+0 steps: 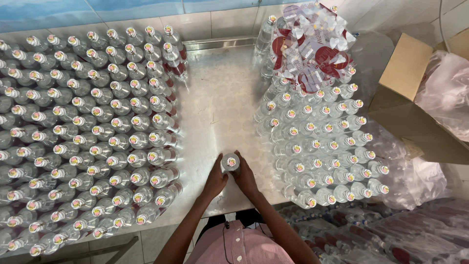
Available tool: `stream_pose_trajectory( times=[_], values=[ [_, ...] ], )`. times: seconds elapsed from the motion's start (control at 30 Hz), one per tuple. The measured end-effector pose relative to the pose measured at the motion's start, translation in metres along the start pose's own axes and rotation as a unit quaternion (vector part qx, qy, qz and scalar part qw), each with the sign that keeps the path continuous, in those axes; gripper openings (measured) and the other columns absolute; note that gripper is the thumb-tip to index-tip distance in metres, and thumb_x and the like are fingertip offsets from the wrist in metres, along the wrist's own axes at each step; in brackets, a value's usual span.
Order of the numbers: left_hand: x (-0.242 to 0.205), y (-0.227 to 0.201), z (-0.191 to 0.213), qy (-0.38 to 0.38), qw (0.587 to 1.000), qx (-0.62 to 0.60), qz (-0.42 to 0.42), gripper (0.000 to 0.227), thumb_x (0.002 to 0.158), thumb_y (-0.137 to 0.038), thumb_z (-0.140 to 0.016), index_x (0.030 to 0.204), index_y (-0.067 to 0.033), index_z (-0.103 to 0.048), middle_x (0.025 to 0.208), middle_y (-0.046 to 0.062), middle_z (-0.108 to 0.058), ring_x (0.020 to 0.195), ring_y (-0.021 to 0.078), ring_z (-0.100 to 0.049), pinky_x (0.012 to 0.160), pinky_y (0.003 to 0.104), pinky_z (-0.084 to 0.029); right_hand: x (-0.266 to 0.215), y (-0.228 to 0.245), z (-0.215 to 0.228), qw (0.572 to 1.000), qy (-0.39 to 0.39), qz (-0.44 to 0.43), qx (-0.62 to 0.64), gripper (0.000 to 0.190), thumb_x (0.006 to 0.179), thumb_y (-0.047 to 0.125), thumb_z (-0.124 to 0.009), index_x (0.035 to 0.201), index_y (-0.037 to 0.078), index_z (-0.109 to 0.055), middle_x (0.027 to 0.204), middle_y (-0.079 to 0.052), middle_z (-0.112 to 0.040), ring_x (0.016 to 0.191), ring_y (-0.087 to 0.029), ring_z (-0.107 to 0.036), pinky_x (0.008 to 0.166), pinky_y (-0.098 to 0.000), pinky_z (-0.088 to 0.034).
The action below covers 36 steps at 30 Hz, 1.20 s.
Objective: The person wraps individual plastic water bottles with red and white plastic shrink wrap. They pick up a bottle from a large stack on the left, wrap it by hand, and place it onto a growing stack on the right. The process is repeated continuously throughout the video.
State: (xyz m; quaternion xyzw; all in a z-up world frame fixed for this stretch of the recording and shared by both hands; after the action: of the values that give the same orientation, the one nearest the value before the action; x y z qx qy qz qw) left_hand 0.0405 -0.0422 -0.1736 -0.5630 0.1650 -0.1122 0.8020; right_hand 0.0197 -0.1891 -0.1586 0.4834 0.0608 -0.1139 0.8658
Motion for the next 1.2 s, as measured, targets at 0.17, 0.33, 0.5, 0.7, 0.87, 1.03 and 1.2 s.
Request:
stream_pose_trajectory(
  times=[0.17, 0.33, 0.5, 0.7, 0.87, 1.03, 1.2],
  values=[
    [-0.012, -0.117, 0.044, -0.021, 0.989, -0.142, 0.019, 0.079, 0.097, -0.001, -0.057, 0.172, -0.0073, -0.033, 0.179, 0.018, -0.031, 0.167, 0.0373, -0.023, 0.136, 0.047, -0.024, -0.005, 0.036, 0.009, 0.999, 0.005, -0.026, 0.021, 0.100, 0.091, 0.018, -0.088, 0.174, 0.016, -0.033, 0.177, -0.008, -0.042, 0.159, -0.030, -0.044, 0.134, -0.0418, -0.037],
    [-0.001, -0.116, 0.029, -0.024, 0.999, -0.030, -0.018, 0.062, 0.111, -0.025, -0.063, 0.167, -0.0093, -0.043, 0.175, 0.015, -0.040, 0.165, 0.0327, -0.034, 0.135, 0.045, -0.030, -0.009, 0.057, 0.010, 0.999, -0.011, -0.032, 0.020, 0.090, 0.092, 0.024, -0.089, 0.168, 0.016, -0.040, 0.164, -0.012, -0.058, 0.147, -0.036, -0.058, 0.125, -0.0493, -0.049],
    [0.002, -0.106, 0.027, -0.037, 0.998, 0.029, -0.038, 0.056, 0.112, -0.025, -0.064, 0.162, -0.0059, -0.049, 0.169, 0.016, -0.047, 0.160, 0.0329, -0.042, 0.131, 0.044, -0.039, -0.007, 0.066, 0.016, 0.999, -0.003, -0.047, 0.005, 0.089, 0.093, 0.027, -0.087, 0.168, 0.018, -0.040, 0.163, -0.010, -0.058, 0.146, -0.037, -0.059, 0.124, -0.0509, -0.050],
    [0.002, -0.105, 0.031, -0.042, 0.997, 0.025, -0.055, 0.059, 0.111, -0.034, -0.065, 0.159, -0.0044, -0.051, 0.166, 0.017, -0.051, 0.156, 0.0335, -0.048, 0.128, 0.042, -0.044, -0.002, 0.051, 0.013, 0.998, 0.001, -0.053, 0.023, 0.086, 0.092, 0.019, -0.085, 0.166, 0.020, -0.042, 0.161, -0.009, -0.061, 0.146, -0.038, -0.059, 0.125, -0.0520, -0.050],
    [0.003, -0.105, 0.031, -0.043, 0.997, 0.036, -0.061, 0.060, 0.110, -0.036, -0.064, 0.160, -0.0046, -0.050, 0.164, 0.017, -0.052, 0.154, 0.0325, -0.050, 0.127, 0.042, -0.046, -0.001, 0.041, 0.009, 0.998, 0.011, -0.062, 0.030, 0.086, 0.090, 0.019, -0.085, 0.165, 0.020, -0.043, 0.161, -0.008, -0.061, 0.146, -0.037, -0.059, 0.125, -0.0508, -0.049],
    [0.004, -0.108, 0.030, -0.046, 0.997, 0.032, -0.055, 0.048, 0.110, -0.034, -0.064, 0.151, -0.0087, -0.056, 0.164, 0.014, -0.052, 0.157, 0.0335, -0.046, 0.130, 0.045, -0.042, 0.000, 0.038, 0.007, 0.999, -0.002, -0.032, 0.009, 0.085, 0.091, 0.014, -0.083, 0.166, 0.018, -0.044, 0.162, -0.012, -0.059, 0.149, -0.038, -0.056, 0.126, -0.0502, -0.048],
    [0.007, -0.106, 0.035, -0.048, 0.997, 0.029, -0.049, 0.046, 0.108, -0.034, -0.066, 0.145, -0.0084, -0.060, 0.160, 0.016, -0.058, 0.155, 0.0355, -0.049, 0.128, 0.047, -0.043, 0.000, 0.039, 0.007, 0.998, 0.030, -0.043, 0.025, 0.089, 0.093, 0.017, -0.083, 0.170, 0.017, -0.038, 0.170, -0.012, -0.050, 0.156, -0.036, -0.048, 0.131, -0.0492, -0.042]
  ],
)
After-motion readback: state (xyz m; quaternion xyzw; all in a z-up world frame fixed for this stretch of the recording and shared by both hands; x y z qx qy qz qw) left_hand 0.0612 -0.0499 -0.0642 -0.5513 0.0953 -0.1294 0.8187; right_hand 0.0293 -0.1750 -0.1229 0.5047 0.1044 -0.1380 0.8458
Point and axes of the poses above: each hand's wrist, its own x-axis towards the middle knuckle, its own z-axis out of the back of the hand, y = z × x, the point moved 8 cm from there along x, towards the middle knuckle
